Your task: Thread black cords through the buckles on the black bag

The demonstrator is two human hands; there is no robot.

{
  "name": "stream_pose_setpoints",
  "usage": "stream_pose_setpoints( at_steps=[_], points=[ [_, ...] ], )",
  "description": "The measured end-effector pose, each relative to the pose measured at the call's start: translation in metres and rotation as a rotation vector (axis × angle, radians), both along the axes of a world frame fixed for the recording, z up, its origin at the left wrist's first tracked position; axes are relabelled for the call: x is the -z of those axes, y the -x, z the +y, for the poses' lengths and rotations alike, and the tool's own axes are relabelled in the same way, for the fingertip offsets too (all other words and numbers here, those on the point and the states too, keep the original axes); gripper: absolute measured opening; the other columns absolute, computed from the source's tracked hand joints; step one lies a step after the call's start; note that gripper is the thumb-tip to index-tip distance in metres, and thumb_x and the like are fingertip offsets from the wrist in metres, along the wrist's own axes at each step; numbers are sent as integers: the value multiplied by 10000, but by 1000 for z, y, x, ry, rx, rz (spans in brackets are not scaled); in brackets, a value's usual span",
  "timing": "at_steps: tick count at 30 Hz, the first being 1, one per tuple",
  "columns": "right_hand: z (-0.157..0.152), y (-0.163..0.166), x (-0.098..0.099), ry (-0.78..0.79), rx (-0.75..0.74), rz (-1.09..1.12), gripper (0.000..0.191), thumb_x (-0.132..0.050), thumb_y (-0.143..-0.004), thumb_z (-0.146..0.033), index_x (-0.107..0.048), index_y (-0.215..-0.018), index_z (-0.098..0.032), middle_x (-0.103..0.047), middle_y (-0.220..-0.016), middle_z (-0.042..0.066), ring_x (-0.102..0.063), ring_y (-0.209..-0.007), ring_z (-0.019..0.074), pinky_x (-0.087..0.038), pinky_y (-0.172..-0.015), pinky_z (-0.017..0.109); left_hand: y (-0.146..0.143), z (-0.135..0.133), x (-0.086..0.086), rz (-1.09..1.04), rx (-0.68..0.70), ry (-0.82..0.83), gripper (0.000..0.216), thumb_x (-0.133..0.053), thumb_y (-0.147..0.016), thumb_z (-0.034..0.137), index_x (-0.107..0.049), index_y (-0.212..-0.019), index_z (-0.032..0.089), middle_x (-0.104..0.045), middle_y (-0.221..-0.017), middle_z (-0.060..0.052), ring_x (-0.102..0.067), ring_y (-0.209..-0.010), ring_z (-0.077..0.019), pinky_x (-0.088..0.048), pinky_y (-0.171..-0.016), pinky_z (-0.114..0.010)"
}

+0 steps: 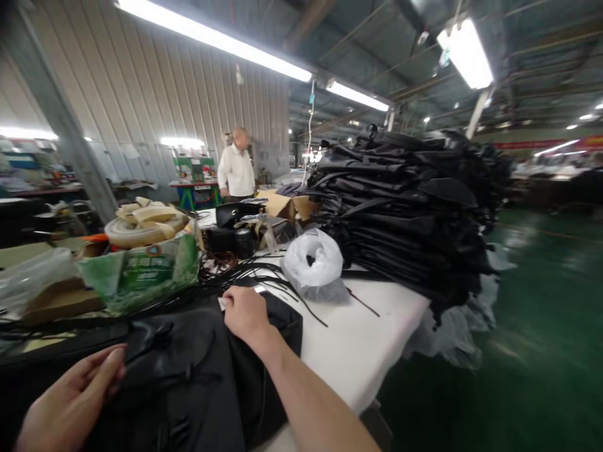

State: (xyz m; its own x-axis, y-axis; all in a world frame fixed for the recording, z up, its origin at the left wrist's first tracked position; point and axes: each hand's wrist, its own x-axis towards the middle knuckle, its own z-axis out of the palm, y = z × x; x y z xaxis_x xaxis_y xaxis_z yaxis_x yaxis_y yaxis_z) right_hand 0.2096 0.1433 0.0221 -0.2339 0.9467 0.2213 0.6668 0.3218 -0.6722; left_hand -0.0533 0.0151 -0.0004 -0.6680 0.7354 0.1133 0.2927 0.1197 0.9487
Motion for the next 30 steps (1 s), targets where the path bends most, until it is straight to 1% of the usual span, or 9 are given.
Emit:
stream_pose_setpoints(
  at_steps=[1, 2, 5, 10, 18, 22, 26, 28, 30],
  points=[
    [0, 1, 2, -1, -11, -4, 179, -721, -1121, -261, -881, -1201, -256, -862, -1223, 80, -799, -1186, 292, -549, -977, 347, 3, 0, 0, -28, 11, 12, 1024, -807, -412, 1080, -802, -956, 212, -754, -755, -67, -701, -734, -309, -570, -688, -424],
    [-2, 3, 3, -1, -22, -10, 171, -734, -1110, -257, -884, -1191, -263, -865, -1202, 76, -802, -1168, 291, -546, -964, 343, 4, 0, 1, -51, 28, 5, 1037, -811, -415, 1072, -807, -982, 204, -749, -739, -62, -690, -732, -303, -556, -693, -415],
    [-7, 9, 7, -3, -59, -33, 142, -765, -1080, -241, -892, -1140, -265, -868, -1121, 68, -809, -1107, 288, -538, -927, 336, 2, 3, 2, -110, 63, -45, 1037, -852, -494, 1033, -807, -1060, 166, -728, -718, -46, -643, -702, -264, -502, -663, -378],
    [-12, 18, 13, -11, -150, -60, 122, -794, -1053, -223, -903, -1081, -271, -868, -1088, 50, -810, -1057, 269, -542, -905, 323, 0, 2, 3, -212, 80, -105, 1086, -901, -509, 1008, -805, -1122, 116, -710, -725, -41, -596, -685, -219, -455, -642, -339],
    [-13, 21, 18, -33, -204, -97, 88, -834, -1032, -227, -907, -1040, -277, -866, -1068, 42, -805, -1042, 264, -544, -910, 325, -2, -2, -4, -323, 22, -195, 1007, -952, -529, 950, -811, -1079, 119, -680, -727, -19, -545, -670, -166, -413, -600, -287],
    [-14, 22, 17, -29, -201, -130, 79, -850, -1019, -234, -905, -1033, -289, -860, -1024, 30, -800, -996, 250, -535, -878, 313, 0, -3, -3, -429, -14, -244, 1008, -995, -487, 910, -803, -1075, 113, -662, -732, -10, -531, -673, -148, -398, -592, -265],
    [-12, 27, 15, -36, -212, -145, 87, -840, -1017, -228, -900, -1020, -291, -857, -1033, 41, -794, -986, 254, -527, -868, 324, 2, 2, -2, -518, -43, -294, 977, -1017, -491, 866, -794, -1069, 111, -628, -716, 3, -496, -648, -128, -381, -574, -245],
    [-14, 21, 13, -41, -238, -128, 110, -824, -1009, -194, -895, -996, -277, -854, -1032, 71, -793, -982, 264, -525, -870, 343, 0, 2, -6, -527, -39, -312, 976, -1000, -484, 897, -788, -1025, 114, -601, -689, 6, -471, -624, -119, -347, -548, -239],
    [-13, 11, 17, -46, -249, -114, 149, -797, -1009, -175, -896, -975, -281, -847, -1035, 118, -795, -999, 264, -521, -885, 364, -6, 0, -11, -498, -27, -322, 993, -956, -470, 970, -774, -958, 123, -568, -659, 9, -446, -587, -110, -324, -527, -246]
  ],
)
